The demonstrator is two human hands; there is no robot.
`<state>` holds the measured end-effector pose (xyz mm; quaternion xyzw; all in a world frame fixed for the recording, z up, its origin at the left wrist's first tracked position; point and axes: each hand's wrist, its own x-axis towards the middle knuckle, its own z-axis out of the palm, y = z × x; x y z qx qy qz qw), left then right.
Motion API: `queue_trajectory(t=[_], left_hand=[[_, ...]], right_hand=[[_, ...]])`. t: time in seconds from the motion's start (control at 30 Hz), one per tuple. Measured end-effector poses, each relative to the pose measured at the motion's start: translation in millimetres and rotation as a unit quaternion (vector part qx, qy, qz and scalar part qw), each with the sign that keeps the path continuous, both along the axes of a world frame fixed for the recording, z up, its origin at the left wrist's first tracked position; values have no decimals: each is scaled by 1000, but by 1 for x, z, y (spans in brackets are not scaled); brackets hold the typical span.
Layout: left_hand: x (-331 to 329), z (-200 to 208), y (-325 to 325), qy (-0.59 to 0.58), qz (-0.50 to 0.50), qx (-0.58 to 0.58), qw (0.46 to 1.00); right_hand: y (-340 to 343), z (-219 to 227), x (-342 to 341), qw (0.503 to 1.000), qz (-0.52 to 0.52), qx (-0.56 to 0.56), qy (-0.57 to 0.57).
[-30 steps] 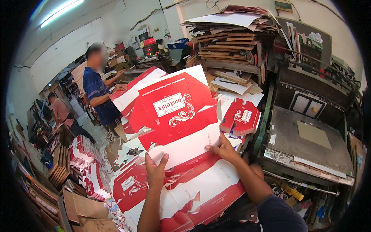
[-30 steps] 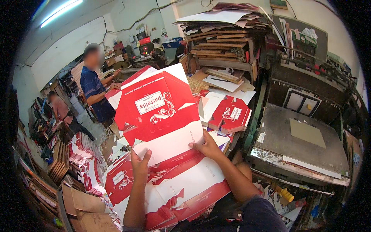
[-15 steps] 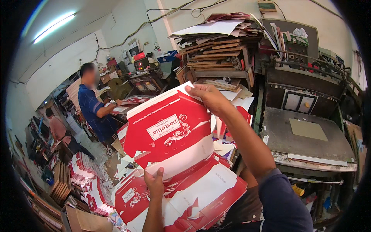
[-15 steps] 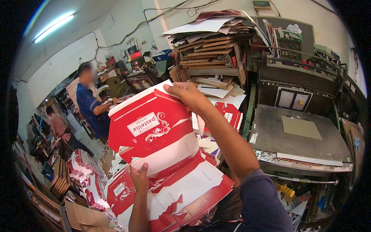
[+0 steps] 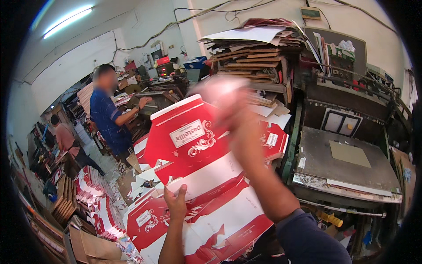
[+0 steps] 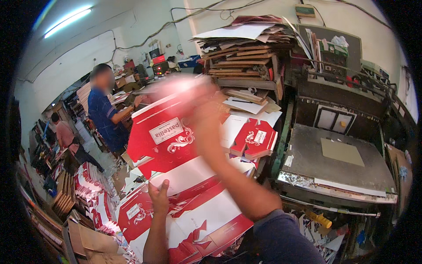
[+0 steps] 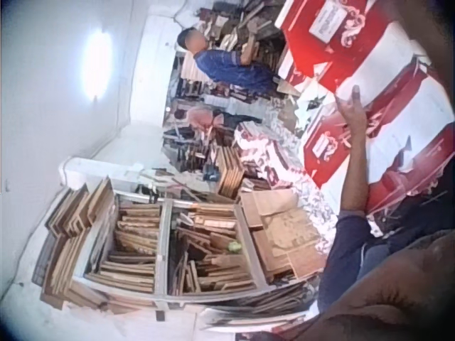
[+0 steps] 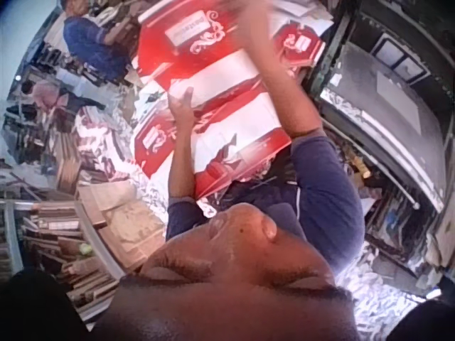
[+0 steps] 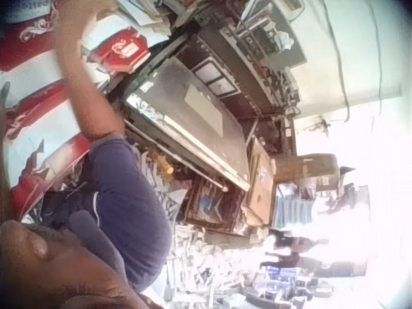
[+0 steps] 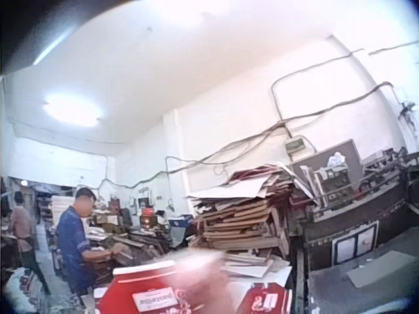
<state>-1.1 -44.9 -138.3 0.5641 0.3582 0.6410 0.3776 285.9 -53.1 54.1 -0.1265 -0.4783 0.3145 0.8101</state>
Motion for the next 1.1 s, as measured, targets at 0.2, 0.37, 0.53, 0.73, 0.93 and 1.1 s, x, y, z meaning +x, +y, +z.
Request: queue_trajectory(t=[0.2, 0.37, 0.53, 0.73, 0.93, 1.1], left_hand=[[-22, -40, 22, 35, 46, 14, 998], [4, 6, -6, 3, -10, 42, 999], [5, 9, -5, -15, -25, 35, 999], [-3, 21, 2, -123, -50, -2, 991], [-60, 68, -18, -107, 340, 63, 932], [-67, 108, -24, 168, 223, 183, 943]], right_hand=[[-29, -16, -53, 925, -249, 99, -267], [14, -72, 12, 944, -253, -158, -144], [9, -146, 19, 911, -24, -321, -259], [8, -33, -23, 919, -143, -93, -355], [6, 54, -52, 783, -158, 11, -602], [20, -4, -55, 649, -167, 20, -742]])
